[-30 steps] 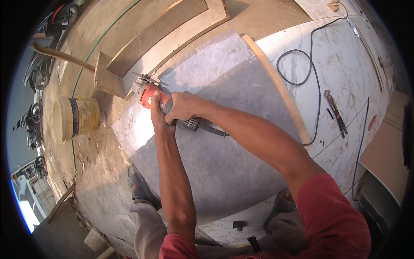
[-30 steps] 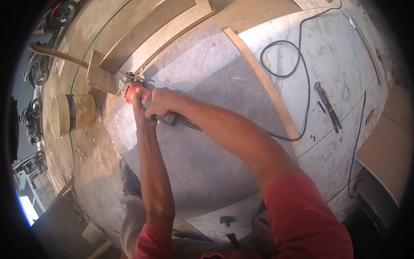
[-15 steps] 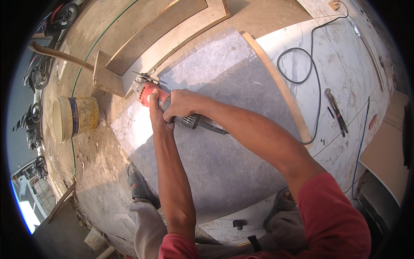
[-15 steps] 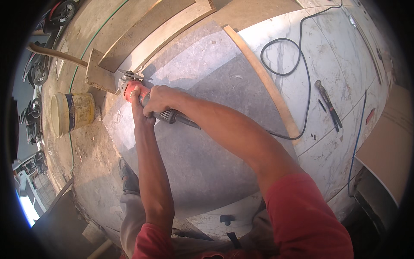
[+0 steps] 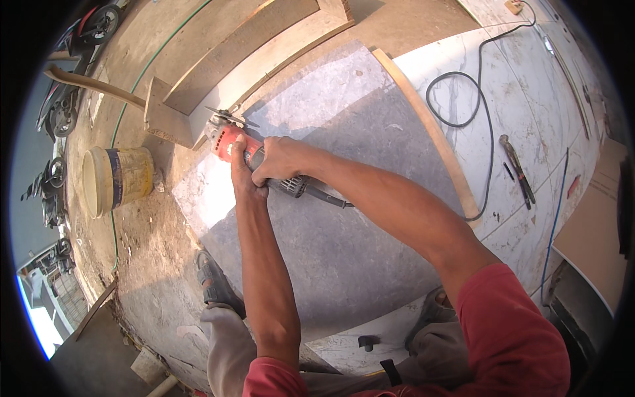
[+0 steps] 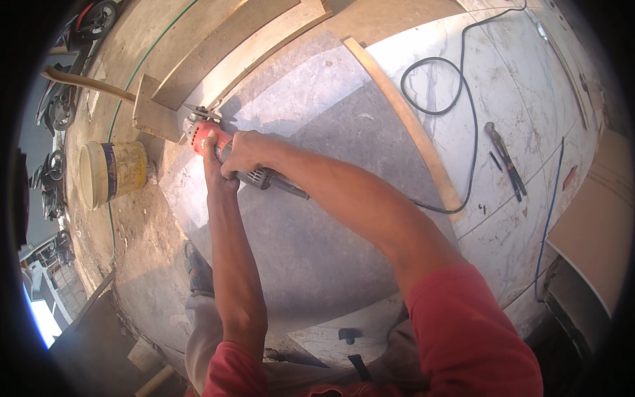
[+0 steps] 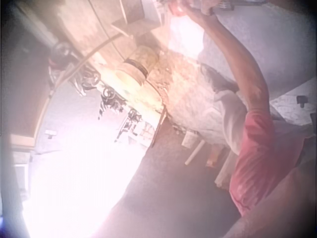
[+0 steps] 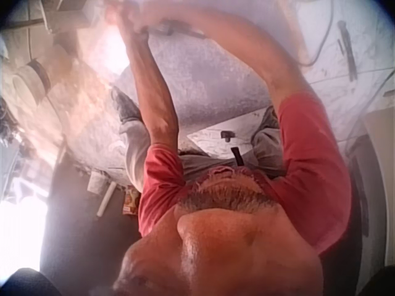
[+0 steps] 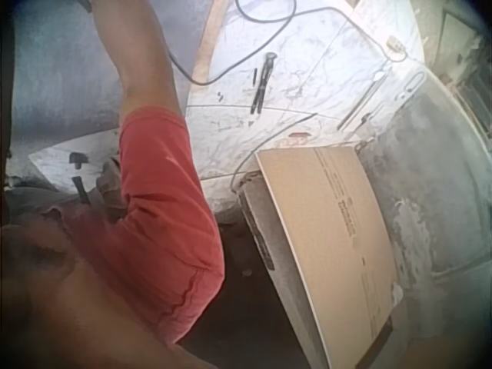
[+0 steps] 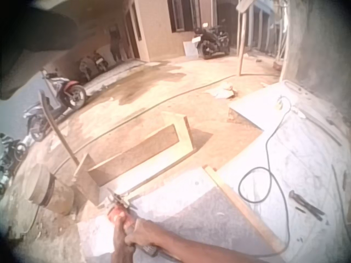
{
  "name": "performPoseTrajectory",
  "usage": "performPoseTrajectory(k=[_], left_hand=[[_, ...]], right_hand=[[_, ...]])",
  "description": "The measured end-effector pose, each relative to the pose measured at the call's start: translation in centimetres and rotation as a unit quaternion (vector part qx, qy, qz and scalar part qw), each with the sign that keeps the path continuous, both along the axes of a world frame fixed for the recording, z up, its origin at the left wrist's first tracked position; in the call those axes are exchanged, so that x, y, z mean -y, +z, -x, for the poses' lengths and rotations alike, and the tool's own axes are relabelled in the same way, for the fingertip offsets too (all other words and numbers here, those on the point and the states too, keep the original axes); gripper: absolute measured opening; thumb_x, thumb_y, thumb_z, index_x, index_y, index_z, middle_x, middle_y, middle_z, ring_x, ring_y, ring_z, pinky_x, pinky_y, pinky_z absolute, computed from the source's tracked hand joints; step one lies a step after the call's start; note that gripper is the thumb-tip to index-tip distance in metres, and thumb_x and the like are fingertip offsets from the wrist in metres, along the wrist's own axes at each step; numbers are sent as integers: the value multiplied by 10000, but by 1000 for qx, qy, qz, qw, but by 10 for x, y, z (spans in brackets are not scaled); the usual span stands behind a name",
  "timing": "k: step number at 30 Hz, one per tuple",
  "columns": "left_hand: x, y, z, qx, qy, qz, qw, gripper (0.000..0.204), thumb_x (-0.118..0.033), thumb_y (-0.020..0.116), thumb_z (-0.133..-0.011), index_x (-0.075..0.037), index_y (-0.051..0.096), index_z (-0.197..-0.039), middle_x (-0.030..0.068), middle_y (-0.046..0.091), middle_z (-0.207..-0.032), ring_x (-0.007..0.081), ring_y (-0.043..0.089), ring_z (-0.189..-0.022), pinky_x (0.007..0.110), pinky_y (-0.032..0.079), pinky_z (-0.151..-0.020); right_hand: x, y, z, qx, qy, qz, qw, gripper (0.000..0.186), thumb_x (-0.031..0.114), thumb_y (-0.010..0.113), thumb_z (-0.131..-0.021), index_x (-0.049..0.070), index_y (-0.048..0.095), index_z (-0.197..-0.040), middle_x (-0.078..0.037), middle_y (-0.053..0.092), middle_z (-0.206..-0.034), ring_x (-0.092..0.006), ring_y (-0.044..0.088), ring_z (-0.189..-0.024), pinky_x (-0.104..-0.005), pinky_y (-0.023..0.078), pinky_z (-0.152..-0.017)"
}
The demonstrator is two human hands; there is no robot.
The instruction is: The person uses an angle grinder to cut along the edge of a tile and then lifts the tile to check the progress.
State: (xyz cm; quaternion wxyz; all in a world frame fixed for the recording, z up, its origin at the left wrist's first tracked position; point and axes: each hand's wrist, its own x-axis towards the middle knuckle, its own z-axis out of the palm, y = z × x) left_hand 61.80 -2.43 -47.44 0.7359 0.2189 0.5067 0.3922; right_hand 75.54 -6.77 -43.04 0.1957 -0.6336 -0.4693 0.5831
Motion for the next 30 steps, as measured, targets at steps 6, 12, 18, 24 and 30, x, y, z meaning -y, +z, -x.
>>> performPoseTrajectory(k=[6,12,18,24,30], left_hand=[[2,-6,1,16,11,0,1000,333,-342,713,-877,-105,562,-1056,38,631,-838,164,637,-693,327,547,-621],[2,-8,1,19,15,4,1000,337,-340,714,-877,-100,561,-1057,37,629,-839,161,635,-702,327,545,-626],[0,-8,2,7,6,-3,1000,365,-400,696,-878,-120,573,-1079,64,661,-859,196,658,-710,348,557,-633],[2,0,-3,17,17,2,1000,286,-319,701,-886,-99,572,-1018,34,627,-809,162,633,-661,322,539,-595],[-1,-2,-1,20,16,12,1000,287,-316,696,-892,-97,575,-1032,33,628,-815,163,634,-665,320,540,-597]], right_hand=[[1,-1,-2,4,22,-9,1000,786,342,768,-552,-174,565,-1109,-324,667,-968,-375,684,-867,-383,546,-727],[0,-3,-2,10,25,-15,1000,789,350,767,-554,-180,566,-1103,-323,670,-960,-370,687,-860,-379,548,-724],[-2,-1,-2,6,32,-8,999,769,346,771,-551,-180,582,-1078,-315,676,-935,-359,690,-835,-379,548,-708],[-1,-4,-1,2,14,-9,1000,720,335,775,-550,-178,605,-1025,-299,683,-908,-347,689,-803,-378,545,-688],[-5,1,-4,-26,37,12,999,723,322,776,-547,-184,599,-1034,-301,680,-909,-344,686,-804,-372,542,-688]])
